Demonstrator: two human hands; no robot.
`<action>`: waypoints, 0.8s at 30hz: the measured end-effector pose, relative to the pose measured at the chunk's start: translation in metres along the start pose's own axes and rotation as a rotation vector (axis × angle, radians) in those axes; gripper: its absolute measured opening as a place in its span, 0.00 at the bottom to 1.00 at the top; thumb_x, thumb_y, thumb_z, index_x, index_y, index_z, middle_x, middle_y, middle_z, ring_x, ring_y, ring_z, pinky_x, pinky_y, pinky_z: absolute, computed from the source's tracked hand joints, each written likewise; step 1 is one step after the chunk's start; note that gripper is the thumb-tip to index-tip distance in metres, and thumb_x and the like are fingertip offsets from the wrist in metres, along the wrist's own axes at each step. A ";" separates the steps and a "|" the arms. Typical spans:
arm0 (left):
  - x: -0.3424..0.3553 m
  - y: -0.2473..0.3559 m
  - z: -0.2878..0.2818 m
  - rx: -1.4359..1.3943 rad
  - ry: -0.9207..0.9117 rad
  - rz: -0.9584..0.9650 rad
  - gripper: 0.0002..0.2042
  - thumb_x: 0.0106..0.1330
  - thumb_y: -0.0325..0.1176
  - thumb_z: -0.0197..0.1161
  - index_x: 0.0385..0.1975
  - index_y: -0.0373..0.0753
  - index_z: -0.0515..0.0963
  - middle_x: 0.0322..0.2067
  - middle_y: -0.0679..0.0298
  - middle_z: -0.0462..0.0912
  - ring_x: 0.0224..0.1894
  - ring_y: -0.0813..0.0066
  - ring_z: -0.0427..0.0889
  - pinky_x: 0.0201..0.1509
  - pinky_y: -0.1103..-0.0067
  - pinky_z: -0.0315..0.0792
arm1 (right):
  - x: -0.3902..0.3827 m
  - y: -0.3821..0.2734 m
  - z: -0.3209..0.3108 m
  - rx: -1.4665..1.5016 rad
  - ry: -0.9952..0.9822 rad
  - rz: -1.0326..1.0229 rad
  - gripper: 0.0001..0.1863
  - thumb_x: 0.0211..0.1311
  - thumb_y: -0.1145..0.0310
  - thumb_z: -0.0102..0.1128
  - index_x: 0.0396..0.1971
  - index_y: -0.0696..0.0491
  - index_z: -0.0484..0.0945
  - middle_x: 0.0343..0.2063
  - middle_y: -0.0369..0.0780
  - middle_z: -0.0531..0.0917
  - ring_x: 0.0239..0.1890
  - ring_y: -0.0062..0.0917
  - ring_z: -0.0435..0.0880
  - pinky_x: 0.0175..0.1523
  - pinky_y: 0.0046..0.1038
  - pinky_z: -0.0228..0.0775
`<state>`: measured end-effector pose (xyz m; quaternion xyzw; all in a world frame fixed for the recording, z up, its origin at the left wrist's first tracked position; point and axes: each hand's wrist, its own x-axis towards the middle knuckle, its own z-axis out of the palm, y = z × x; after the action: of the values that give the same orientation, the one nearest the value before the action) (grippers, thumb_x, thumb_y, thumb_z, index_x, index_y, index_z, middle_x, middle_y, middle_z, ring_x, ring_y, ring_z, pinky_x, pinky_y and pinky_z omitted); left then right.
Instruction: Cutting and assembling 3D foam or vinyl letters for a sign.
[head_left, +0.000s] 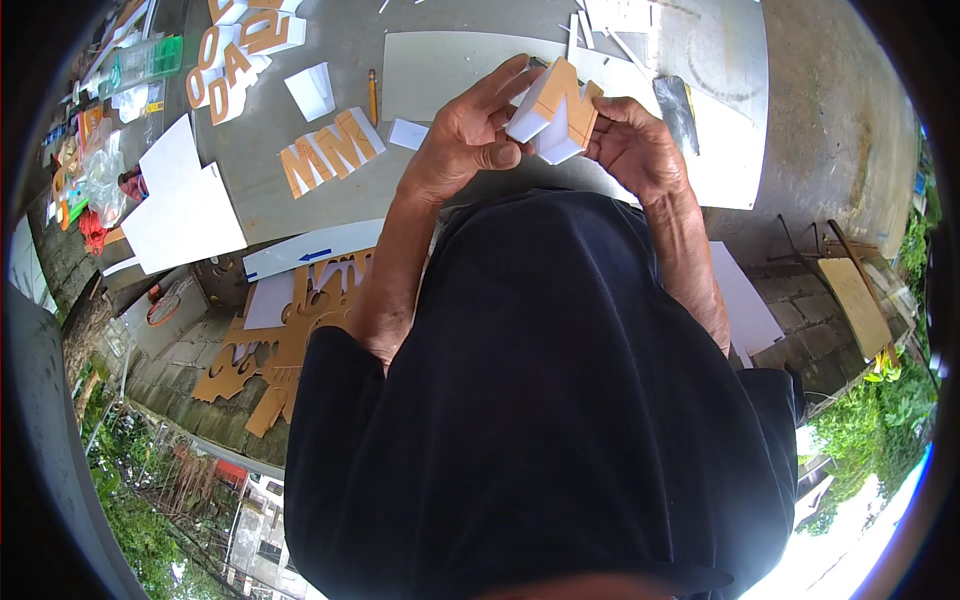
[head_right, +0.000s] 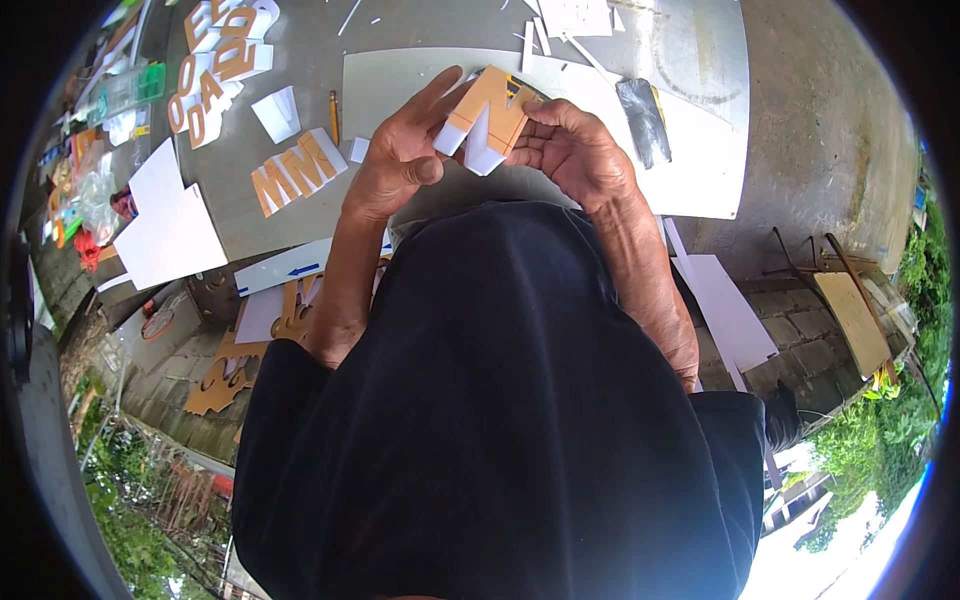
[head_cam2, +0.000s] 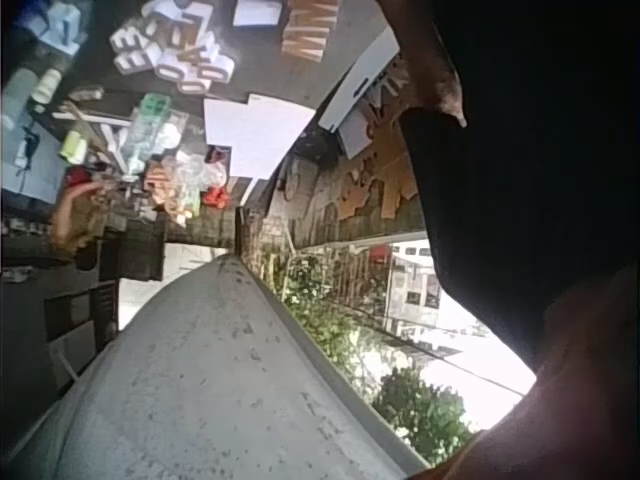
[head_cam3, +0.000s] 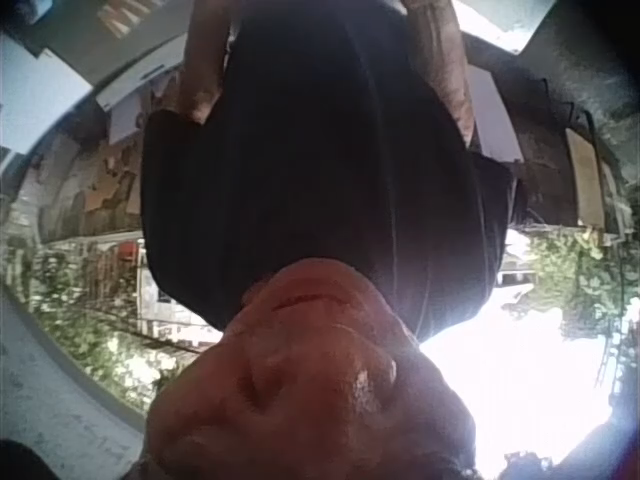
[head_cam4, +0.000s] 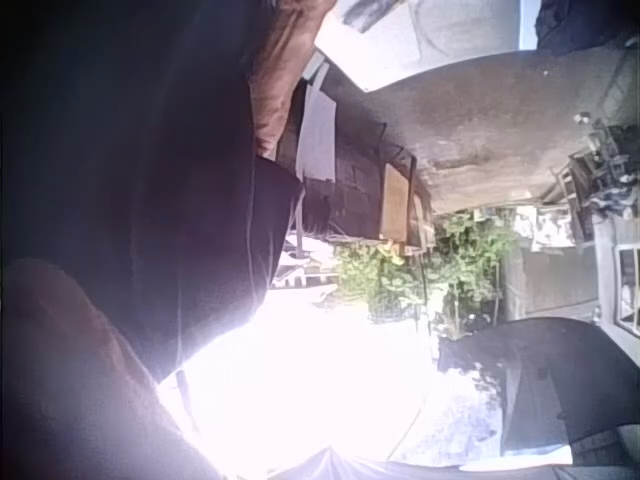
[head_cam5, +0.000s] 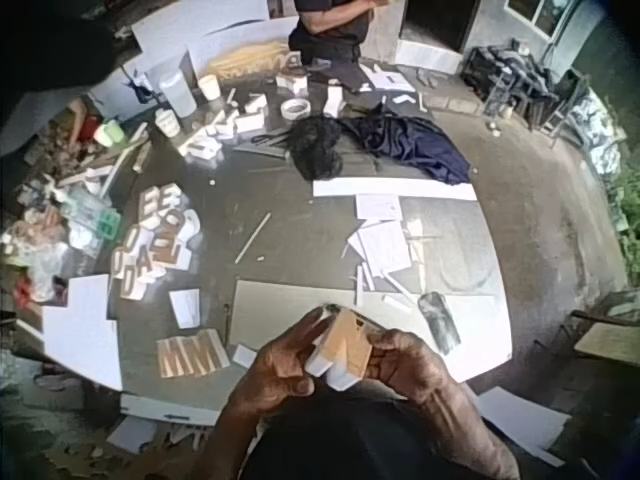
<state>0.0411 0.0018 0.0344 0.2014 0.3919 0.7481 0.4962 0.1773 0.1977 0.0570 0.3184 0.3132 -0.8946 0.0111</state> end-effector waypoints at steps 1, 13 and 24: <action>0.002 -0.003 0.001 0.004 0.035 0.030 0.48 0.50 0.36 0.82 0.72 0.32 0.62 0.69 0.50 0.68 0.59 0.65 0.78 0.62 0.69 0.75 | -0.001 0.001 0.002 0.000 0.003 -0.005 0.18 0.63 0.65 0.63 0.45 0.66 0.79 0.38 0.49 0.84 0.40 0.34 0.85 0.48 0.36 0.81; 0.000 -0.009 -0.003 -0.050 0.072 0.064 0.44 0.51 0.30 0.81 0.69 0.30 0.65 0.65 0.47 0.74 0.68 0.59 0.73 0.74 0.65 0.61 | -0.009 -0.003 0.019 -0.087 0.031 -0.051 0.19 0.64 0.66 0.61 0.44 0.71 0.78 0.36 0.51 0.84 0.38 0.35 0.86 0.47 0.35 0.82; -0.004 -0.015 -0.003 -0.075 0.066 0.072 0.49 0.44 0.30 0.83 0.70 0.30 0.64 0.66 0.50 0.72 0.70 0.61 0.70 0.74 0.67 0.62 | -0.020 -0.005 0.032 -0.195 0.069 -0.131 0.23 0.67 0.65 0.62 0.51 0.70 0.77 0.39 0.50 0.84 0.39 0.32 0.86 0.46 0.34 0.82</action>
<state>0.0498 0.0007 0.0208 0.1718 0.3722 0.7858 0.4631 0.1741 0.1795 0.0904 0.3254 0.4191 -0.8472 -0.0273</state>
